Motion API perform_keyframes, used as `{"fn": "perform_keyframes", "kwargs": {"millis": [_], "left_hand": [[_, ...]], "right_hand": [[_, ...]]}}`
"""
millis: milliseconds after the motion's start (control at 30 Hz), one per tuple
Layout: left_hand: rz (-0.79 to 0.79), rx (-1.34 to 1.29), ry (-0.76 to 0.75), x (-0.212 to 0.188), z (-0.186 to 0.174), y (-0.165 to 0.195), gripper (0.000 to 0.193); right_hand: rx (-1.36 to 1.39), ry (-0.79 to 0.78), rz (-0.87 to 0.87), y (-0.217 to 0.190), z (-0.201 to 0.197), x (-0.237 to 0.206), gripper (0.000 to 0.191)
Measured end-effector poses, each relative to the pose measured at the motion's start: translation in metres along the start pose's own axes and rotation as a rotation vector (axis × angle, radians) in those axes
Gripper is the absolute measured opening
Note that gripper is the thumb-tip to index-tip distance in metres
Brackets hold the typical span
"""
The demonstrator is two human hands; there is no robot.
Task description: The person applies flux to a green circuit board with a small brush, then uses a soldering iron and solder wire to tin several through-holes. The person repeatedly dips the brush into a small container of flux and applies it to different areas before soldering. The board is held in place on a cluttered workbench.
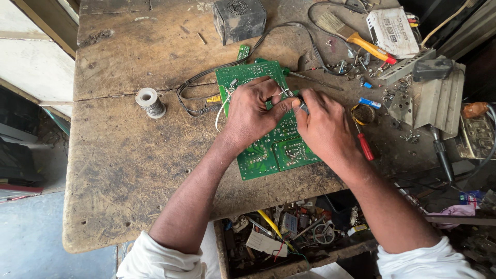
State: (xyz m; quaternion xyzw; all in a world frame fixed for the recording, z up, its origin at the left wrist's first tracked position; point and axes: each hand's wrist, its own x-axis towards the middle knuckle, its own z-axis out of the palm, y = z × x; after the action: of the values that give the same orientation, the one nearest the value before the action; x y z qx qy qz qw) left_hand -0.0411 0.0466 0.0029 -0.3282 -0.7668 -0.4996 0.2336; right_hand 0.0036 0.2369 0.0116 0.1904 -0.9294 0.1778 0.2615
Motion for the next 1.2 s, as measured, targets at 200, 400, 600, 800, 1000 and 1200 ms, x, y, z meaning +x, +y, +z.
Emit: {"fn": "perform_keyframes", "kwargs": {"millis": [200,400,600,800,1000,1200], "left_hand": [[0.04,0.129,0.119,-0.001,0.01,-0.001,0.048],[-0.055,0.13,0.229,-0.001,0.007,0.007,0.054],[-0.121,-0.084,0.086,0.001,0.005,0.02,0.026],[-0.01,-0.173,0.049,-0.002,0.007,0.017,0.012],[-0.137,-0.307,0.003,0.0,0.009,0.016,0.013],[-0.099,-0.363,-0.023,0.001,0.009,0.013,0.011]], "right_hand": [[-0.014,0.056,0.043,-0.005,-0.002,0.0,0.019],[0.451,0.227,0.515,0.01,-0.028,0.007,0.03],[0.984,0.065,0.738,0.021,-0.043,-0.011,0.023],[1.412,0.017,0.786,0.037,-0.058,-0.026,0.029],[1.436,0.151,0.912,0.047,-0.06,-0.025,0.028],[1.516,-0.098,0.895,0.049,-0.063,-0.028,0.028]]}}
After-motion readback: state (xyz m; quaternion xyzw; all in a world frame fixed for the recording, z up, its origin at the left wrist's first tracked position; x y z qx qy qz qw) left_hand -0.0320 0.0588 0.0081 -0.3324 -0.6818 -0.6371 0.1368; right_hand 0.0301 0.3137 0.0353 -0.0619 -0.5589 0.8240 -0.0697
